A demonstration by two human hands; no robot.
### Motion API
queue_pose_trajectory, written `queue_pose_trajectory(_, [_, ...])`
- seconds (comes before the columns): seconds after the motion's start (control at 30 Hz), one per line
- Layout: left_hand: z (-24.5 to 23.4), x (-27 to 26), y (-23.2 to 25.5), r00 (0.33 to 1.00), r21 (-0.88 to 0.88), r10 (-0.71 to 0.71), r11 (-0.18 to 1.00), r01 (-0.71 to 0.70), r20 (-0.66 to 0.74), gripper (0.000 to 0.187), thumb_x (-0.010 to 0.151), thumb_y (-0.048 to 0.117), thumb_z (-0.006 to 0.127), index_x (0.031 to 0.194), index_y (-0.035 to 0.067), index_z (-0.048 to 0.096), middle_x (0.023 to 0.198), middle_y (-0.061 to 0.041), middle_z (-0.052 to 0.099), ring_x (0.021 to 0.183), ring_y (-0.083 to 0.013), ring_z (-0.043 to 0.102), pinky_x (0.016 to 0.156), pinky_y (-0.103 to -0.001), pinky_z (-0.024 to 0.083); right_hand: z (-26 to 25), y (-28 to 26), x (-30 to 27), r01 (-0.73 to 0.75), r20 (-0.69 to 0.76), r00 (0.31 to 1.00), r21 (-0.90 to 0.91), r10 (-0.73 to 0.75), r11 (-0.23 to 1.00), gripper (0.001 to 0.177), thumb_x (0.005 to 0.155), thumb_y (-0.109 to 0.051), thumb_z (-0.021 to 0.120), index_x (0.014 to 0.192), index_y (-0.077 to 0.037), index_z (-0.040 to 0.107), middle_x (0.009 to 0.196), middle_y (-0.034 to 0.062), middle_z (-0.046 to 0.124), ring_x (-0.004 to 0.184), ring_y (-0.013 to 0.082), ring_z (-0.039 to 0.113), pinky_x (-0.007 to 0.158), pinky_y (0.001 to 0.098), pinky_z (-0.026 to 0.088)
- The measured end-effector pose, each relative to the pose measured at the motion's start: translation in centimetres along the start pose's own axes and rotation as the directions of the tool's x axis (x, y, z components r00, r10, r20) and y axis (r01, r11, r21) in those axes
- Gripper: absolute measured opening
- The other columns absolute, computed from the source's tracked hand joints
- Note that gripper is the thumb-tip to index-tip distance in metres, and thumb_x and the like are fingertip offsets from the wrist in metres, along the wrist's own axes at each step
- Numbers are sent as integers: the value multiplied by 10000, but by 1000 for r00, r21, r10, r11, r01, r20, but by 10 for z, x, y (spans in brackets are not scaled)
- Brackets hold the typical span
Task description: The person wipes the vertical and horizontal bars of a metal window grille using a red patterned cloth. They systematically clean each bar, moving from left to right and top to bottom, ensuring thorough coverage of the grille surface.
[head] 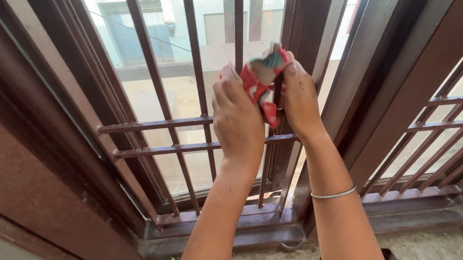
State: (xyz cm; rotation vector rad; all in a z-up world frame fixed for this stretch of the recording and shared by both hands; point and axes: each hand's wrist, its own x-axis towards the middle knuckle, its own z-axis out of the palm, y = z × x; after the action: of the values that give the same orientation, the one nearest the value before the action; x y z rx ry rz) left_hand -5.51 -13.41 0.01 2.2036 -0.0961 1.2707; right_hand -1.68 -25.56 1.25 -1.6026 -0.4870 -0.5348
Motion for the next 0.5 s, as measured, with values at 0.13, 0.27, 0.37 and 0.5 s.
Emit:
queue_pose_trajectory(0.13, [-19, -8, 0, 999, -43, 31, 999, -31, 16, 614, 835, 119, 710, 1359, -15, 421, 1169, -207, 584, 1053, -409, 641, 895, -525, 519, 1, 15, -2, -24, -62, 998, -118, 17, 993, 580, 1187, -440, 308, 1269, 29, 640, 961, 109, 562, 857, 166, 443, 840, 337, 448])
queue_pose_trajectory(0.27, [-61, -12, 6, 984, -8, 115, 993, -115, 135, 630, 827, 42, 729, 1369, -99, 442, 1157, -252, 587, 1058, -399, 636, 924, -476, 532, -6, -1, -16, 21, 5, 1000, -14, -21, 1000, 515, 1116, -397, 338, 1379, -3, 537, 1215, 99, 650, 1138, 167, 606, 1034, 312, 453])
queue_pose_trajectory(0.37, [-109, 3, 27, 940, 16, 134, 989, -146, 313, 642, 718, 100, 812, 1255, -83, 510, 1095, -253, 608, 1012, -388, 646, 867, -464, 556, -16, -37, -33, 74, 151, 986, -1, -73, 997, 488, 1109, -375, 340, 1320, 7, 560, 1294, 139, 621, 1219, 218, 592, 1068, 343, 448])
queue_pose_trajectory(0.5, [-150, 29, 67, 932, -67, 113, 993, -95, 343, 565, 700, 155, 866, 1148, -7, 562, 1043, -192, 632, 988, -380, 656, 799, -475, 564, -50, -83, -60, 212, 47, 977, -39, -210, 977, 434, 1129, -318, 408, 1264, 47, 600, 1295, 176, 602, 1195, 279, 646, 1037, 427, 539])
